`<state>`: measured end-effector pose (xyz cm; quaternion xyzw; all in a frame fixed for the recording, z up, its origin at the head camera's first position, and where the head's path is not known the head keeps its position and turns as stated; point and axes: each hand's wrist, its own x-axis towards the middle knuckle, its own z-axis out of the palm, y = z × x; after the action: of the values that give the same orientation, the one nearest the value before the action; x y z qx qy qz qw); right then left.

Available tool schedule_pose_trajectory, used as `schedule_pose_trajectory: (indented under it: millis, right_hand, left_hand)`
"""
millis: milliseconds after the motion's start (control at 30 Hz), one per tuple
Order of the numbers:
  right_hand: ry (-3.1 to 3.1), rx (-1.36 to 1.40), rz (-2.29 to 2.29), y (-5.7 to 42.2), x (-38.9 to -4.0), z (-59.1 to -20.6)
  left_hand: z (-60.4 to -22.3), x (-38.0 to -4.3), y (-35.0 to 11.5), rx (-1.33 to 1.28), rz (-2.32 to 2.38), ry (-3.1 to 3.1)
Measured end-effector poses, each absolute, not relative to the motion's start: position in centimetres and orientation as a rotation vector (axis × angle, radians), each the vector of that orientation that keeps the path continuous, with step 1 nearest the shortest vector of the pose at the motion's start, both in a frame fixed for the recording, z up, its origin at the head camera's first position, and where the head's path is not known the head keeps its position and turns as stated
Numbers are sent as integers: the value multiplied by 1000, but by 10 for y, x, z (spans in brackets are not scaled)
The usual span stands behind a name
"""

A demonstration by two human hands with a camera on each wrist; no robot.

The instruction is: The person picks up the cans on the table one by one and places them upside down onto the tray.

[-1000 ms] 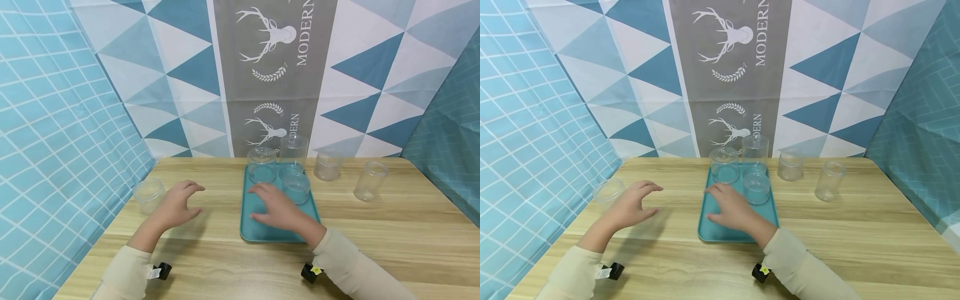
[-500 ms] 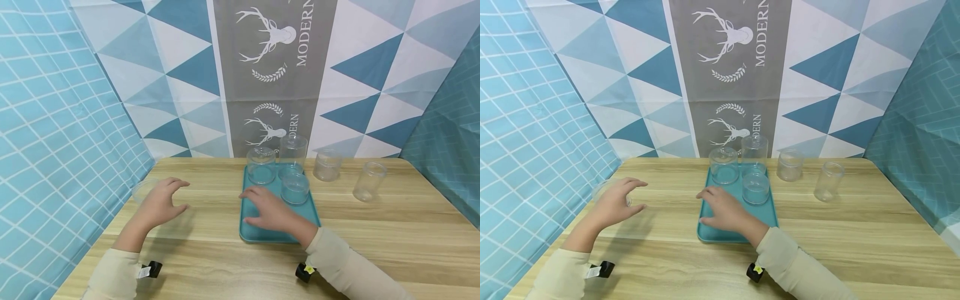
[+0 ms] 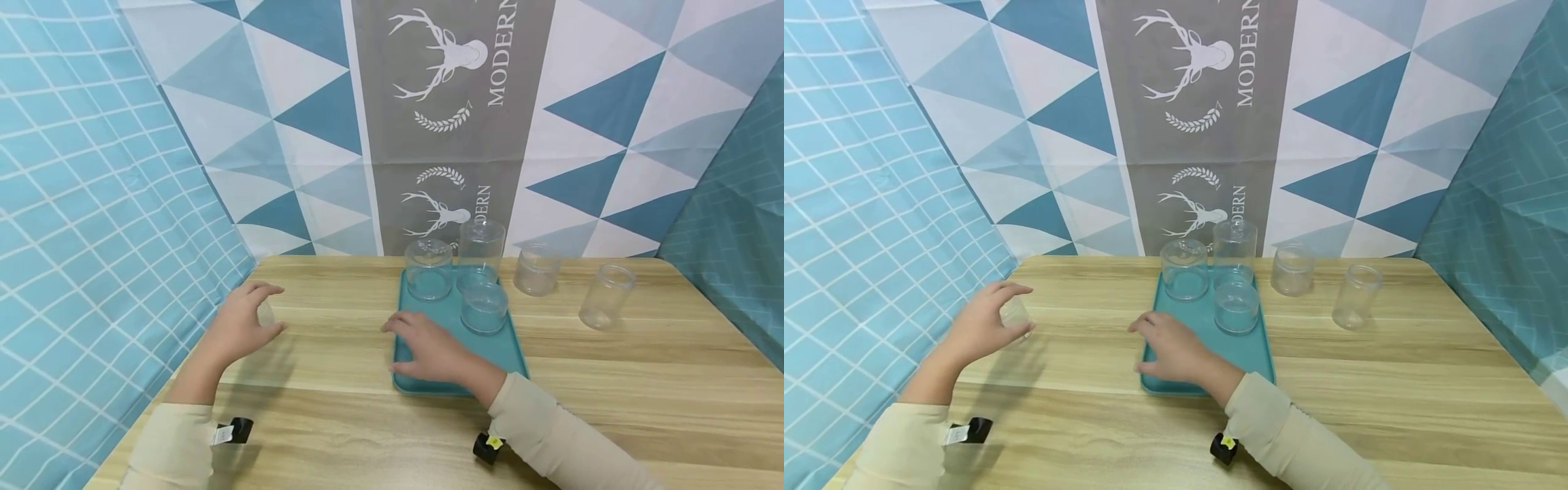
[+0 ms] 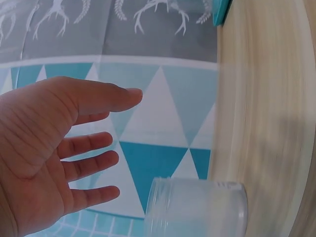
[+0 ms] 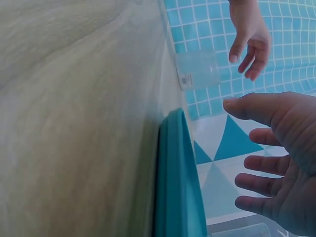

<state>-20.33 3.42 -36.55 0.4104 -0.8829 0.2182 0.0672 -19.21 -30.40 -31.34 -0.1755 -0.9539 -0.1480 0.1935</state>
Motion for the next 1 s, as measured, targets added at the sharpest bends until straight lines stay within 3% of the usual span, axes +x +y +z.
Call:
schedule_pose_trajectory:
  millis: [1000]
  right_hand:
    - [-2829, 1284, 720, 2, -211, -377]
  left_hand:
    - [-310, -212, -346, -354, -383, -2819]
